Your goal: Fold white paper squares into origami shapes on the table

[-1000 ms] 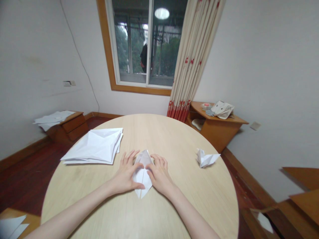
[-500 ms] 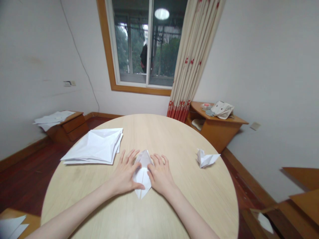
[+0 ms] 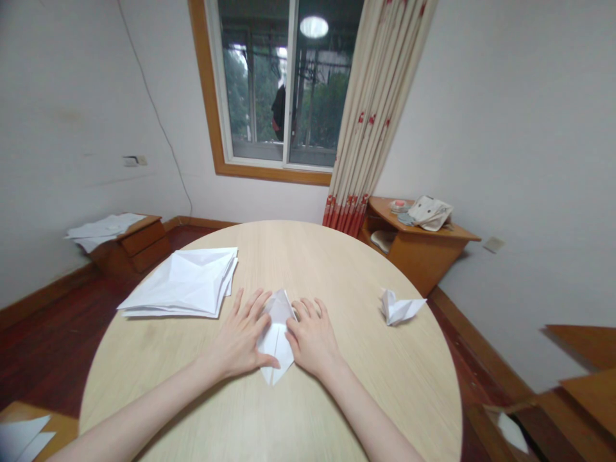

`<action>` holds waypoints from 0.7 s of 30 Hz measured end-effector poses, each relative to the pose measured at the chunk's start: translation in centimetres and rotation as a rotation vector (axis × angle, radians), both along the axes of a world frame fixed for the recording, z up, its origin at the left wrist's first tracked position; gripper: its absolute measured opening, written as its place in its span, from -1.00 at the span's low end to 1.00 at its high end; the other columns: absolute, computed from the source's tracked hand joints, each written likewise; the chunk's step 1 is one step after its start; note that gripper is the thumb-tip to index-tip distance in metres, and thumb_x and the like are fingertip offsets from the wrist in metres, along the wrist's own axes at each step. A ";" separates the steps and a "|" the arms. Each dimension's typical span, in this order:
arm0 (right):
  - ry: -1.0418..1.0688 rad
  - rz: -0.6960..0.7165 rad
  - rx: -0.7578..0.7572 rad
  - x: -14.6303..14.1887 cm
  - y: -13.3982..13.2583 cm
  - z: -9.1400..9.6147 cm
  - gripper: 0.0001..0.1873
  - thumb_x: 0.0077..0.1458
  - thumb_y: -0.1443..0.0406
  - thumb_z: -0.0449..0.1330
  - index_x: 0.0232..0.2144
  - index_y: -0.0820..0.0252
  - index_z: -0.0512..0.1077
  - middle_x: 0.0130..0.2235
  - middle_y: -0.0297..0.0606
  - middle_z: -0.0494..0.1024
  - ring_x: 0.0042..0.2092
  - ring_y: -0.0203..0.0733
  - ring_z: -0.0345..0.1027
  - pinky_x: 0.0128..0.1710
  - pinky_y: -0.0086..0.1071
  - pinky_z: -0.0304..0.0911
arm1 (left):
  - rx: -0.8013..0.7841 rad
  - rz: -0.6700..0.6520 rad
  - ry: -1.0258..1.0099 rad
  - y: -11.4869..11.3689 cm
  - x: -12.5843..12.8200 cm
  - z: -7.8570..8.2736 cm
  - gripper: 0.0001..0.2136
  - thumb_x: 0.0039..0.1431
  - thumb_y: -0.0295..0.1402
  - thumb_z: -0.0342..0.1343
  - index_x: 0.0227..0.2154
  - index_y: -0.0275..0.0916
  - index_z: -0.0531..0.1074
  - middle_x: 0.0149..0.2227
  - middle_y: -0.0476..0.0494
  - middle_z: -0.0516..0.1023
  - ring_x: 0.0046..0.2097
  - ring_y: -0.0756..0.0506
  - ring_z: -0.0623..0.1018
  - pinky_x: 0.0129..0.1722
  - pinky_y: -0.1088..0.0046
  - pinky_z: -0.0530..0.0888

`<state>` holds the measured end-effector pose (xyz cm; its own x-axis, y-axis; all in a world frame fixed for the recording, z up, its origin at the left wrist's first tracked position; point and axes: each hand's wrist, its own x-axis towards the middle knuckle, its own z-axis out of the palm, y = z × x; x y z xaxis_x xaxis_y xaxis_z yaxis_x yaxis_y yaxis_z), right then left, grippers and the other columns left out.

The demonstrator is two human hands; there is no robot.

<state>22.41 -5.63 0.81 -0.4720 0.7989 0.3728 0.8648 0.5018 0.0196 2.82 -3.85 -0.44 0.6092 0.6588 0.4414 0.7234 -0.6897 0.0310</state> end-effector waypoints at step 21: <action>0.001 0.013 -0.061 0.4 0.3 -0.3 -0.85 0.15 0.24 0.11 -0.30 0.14 0.46 0.06 -0.12 0.41 0.15 0.03 0.14 0.21 0.01 -0.10 | -0.106 0.063 0.029 0.1 -0.1 -0.1 -0.26 -0.27 0.30 0.15 -0.22 -0.29 0.41 0.29 -0.46 0.06 0.32 -0.41 0.01 0.25 -0.13 -0.23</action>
<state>22.80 -5.28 0.51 -0.4823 0.8138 0.3242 0.8582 0.5132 -0.0116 2.76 -3.72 -0.52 0.5764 0.7383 0.3502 0.7669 -0.6368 0.0803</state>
